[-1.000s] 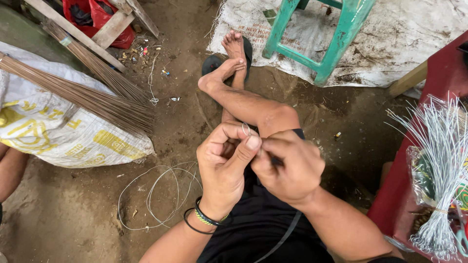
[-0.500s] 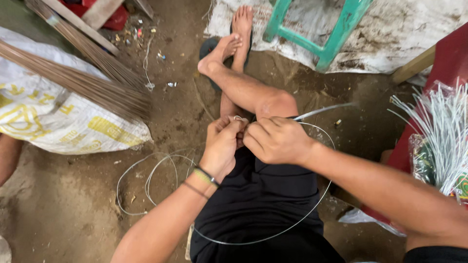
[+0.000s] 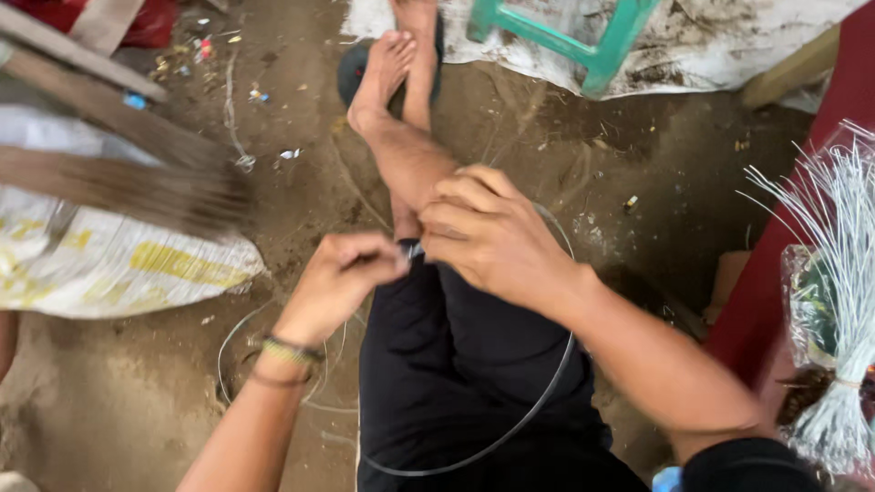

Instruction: The person sits on the ground and repeatedly measures, cuts, and twists thin metal wire into small loops using pliers and scissors. The finished loops are placed on a nearby green stool.

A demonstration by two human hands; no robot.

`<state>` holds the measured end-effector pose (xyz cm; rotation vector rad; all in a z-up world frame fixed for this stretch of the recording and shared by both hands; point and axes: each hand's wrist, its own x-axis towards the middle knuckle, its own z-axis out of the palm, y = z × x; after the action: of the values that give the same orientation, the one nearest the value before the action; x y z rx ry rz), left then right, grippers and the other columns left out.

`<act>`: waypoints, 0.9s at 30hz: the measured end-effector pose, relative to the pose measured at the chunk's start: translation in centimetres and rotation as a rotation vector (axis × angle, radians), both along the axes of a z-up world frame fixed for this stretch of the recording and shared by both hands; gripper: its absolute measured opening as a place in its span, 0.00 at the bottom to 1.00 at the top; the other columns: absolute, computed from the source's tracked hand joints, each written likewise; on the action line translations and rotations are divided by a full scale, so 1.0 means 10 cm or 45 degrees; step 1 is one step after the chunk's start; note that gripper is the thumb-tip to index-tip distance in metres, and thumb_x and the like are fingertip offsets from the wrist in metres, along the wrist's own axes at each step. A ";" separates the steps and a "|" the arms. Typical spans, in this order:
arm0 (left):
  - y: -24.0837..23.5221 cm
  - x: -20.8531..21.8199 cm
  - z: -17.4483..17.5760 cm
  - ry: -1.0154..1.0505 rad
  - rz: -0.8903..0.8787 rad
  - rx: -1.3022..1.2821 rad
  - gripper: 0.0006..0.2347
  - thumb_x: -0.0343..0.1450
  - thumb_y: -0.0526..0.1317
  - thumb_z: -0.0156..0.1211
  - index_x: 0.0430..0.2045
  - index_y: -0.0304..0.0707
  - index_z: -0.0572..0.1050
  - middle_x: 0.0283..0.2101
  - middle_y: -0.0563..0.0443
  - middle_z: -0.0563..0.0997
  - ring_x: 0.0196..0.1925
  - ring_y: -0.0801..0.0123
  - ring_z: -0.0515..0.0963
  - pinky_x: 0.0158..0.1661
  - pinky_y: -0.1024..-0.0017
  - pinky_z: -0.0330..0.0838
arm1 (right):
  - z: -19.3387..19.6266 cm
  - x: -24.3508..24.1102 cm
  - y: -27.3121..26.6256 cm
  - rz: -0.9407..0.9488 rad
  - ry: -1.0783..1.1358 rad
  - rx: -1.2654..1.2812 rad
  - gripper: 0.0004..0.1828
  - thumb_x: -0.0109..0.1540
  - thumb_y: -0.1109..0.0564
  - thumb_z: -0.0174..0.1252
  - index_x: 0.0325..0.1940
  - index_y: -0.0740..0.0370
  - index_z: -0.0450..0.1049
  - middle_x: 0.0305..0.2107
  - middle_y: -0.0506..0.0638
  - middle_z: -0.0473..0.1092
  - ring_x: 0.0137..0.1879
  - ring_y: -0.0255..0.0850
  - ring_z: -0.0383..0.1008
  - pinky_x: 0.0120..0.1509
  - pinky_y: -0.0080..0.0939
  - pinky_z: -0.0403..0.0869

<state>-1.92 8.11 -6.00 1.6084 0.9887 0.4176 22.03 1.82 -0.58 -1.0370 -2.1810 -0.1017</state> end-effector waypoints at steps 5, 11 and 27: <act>-0.02 -0.05 -0.24 0.123 -0.117 -0.032 0.03 0.64 0.33 0.63 0.24 0.31 0.80 0.25 0.54 0.84 0.31 0.76 0.81 0.37 0.76 0.73 | -0.75 0.79 -0.19 -0.117 1.416 -0.250 0.05 0.62 0.61 0.64 0.39 0.64 0.75 0.41 0.57 0.76 0.50 0.47 0.76 0.54 0.43 0.78; -0.34 -0.08 -0.68 0.122 -0.233 -0.392 0.02 0.64 0.31 0.65 0.26 0.32 0.80 0.26 0.52 0.81 0.30 0.73 0.79 0.35 0.72 0.73 | -3.46 1.03 0.23 -0.731 1.569 -0.811 0.10 0.56 0.71 0.54 0.37 0.61 0.73 0.35 0.51 0.77 0.43 0.38 0.78 0.51 0.40 0.77; 0.68 0.86 -0.37 -0.225 0.042 0.031 0.03 0.71 0.33 0.60 0.31 0.31 0.79 0.28 0.53 0.82 0.32 0.81 0.79 0.36 0.82 0.72 | -4.33 0.30 0.73 -0.393 -0.370 -0.813 0.14 0.54 0.53 0.60 0.42 0.54 0.82 0.46 0.58 0.69 0.57 0.54 0.67 0.56 0.55 0.70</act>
<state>6.71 14.92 -9.67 1.5493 0.8800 0.5858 25.00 9.10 -43.89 -1.8082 -2.3496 0.3478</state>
